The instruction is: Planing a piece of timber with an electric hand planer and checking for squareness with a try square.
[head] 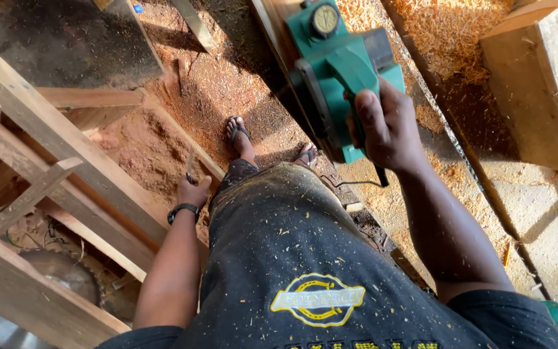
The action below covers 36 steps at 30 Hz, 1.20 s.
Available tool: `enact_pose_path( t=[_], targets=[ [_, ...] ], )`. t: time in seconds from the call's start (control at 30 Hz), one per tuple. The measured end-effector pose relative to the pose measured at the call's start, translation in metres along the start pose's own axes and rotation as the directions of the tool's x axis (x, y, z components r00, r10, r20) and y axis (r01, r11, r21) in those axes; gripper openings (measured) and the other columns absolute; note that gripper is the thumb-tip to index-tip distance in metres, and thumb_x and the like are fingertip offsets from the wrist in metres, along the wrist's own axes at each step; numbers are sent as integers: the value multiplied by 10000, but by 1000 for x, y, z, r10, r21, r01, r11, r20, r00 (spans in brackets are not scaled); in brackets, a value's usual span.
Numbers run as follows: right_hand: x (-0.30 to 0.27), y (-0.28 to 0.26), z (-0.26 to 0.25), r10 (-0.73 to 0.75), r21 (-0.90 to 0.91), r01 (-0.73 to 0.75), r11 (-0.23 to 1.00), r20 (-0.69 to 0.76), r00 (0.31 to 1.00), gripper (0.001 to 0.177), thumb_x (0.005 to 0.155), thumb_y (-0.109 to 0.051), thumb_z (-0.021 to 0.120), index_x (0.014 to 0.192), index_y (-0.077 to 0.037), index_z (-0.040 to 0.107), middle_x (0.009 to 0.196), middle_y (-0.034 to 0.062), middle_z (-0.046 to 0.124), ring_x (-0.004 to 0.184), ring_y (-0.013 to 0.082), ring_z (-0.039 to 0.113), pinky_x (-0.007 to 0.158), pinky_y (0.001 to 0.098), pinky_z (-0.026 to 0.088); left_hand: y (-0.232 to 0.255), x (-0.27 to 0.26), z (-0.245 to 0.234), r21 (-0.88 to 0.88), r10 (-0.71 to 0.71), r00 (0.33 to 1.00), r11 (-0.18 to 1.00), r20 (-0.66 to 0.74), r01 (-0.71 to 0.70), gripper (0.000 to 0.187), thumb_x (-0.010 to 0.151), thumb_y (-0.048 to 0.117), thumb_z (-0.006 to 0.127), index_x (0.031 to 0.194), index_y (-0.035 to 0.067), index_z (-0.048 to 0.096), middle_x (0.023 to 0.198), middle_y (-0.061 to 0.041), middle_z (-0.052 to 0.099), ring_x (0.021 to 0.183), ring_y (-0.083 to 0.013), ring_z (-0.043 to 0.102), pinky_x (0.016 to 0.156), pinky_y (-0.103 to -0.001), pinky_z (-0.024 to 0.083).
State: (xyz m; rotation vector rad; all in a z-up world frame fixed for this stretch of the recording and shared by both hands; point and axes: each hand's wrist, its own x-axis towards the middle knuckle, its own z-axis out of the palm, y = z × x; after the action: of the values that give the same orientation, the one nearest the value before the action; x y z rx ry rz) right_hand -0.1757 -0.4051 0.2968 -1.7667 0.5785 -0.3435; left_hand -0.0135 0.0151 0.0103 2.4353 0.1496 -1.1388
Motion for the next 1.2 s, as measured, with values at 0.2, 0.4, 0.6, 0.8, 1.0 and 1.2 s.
enact_pose_path(
  t=[0.2, 0.4, 0.6, 0.8, 1.0, 1.2],
  targets=[
    [50, -22, 14, 102, 56, -101, 993, -18, 995, 527, 1071, -563, 425, 1036, -54, 553, 573, 31, 482, 448, 126, 551, 358, 266, 371, 10, -8, -5, -56, -223, 974, 974, -34, 221, 392, 907, 371, 754, 848, 160, 428, 754, -33, 430, 636, -219, 408, 623, -462, 358],
    [95, -12, 21, -34, 0, 34, 999, -26, 999, 524, 1097, -551, 398, 949, -74, 559, 599, 11, 497, 471, 105, 547, 382, 252, 349, 101, -36, -34, -454, -344, 939, 839, -14, 301, 321, 946, 480, 728, 891, 167, 684, 978, 15, 712, 922, -187, 667, 848, -392, 589],
    [92, 30, -10, 34, 93, -26, 995, -78, 996, 488, 1177, -315, 410, 751, -93, 497, 592, 61, 544, 452, 133, 538, 387, 273, 324, 218, -64, -57, -718, 48, 996, 695, 76, 21, 407, 782, 484, 858, 877, 129, 684, 773, -22, 744, 522, -86, 646, 460, -200, 565],
    [-87, -10, -95, 49, -155, -106, 982, -330, 943, 366, 949, -147, 705, 1276, 16, 697, 1102, 20, 640, 1011, 114, 561, 861, 271, 486, 331, -116, -33, -674, 181, 981, 718, -63, -176, 492, 586, 495, 891, 676, 153, 549, 1250, -135, 812, 1087, -153, 817, 898, -216, 701],
    [-216, 85, -103, 419, 197, -390, 900, -640, 644, 183, 921, -105, 737, 849, -80, 570, 609, 63, 589, 449, 132, 548, 393, 282, 455, 391, -126, 39, -428, 187, 975, 876, -124, -222, 1324, 520, 602, 972, 1455, -64, 313, 1499, -226, 516, 1399, -363, 539, 1165, -404, 528],
    [-262, 135, -109, 445, 299, -352, 887, -761, 473, 139, 953, -123, 708, 931, -73, 580, 588, 77, 565, 411, 138, 510, 387, 289, 411, 412, -80, 97, -280, 238, 924, 904, -300, -324, 1131, 604, 429, 1046, 1427, -24, 417, 1429, -221, 533, 1313, -364, 608, 1075, -460, 596]
  ],
)
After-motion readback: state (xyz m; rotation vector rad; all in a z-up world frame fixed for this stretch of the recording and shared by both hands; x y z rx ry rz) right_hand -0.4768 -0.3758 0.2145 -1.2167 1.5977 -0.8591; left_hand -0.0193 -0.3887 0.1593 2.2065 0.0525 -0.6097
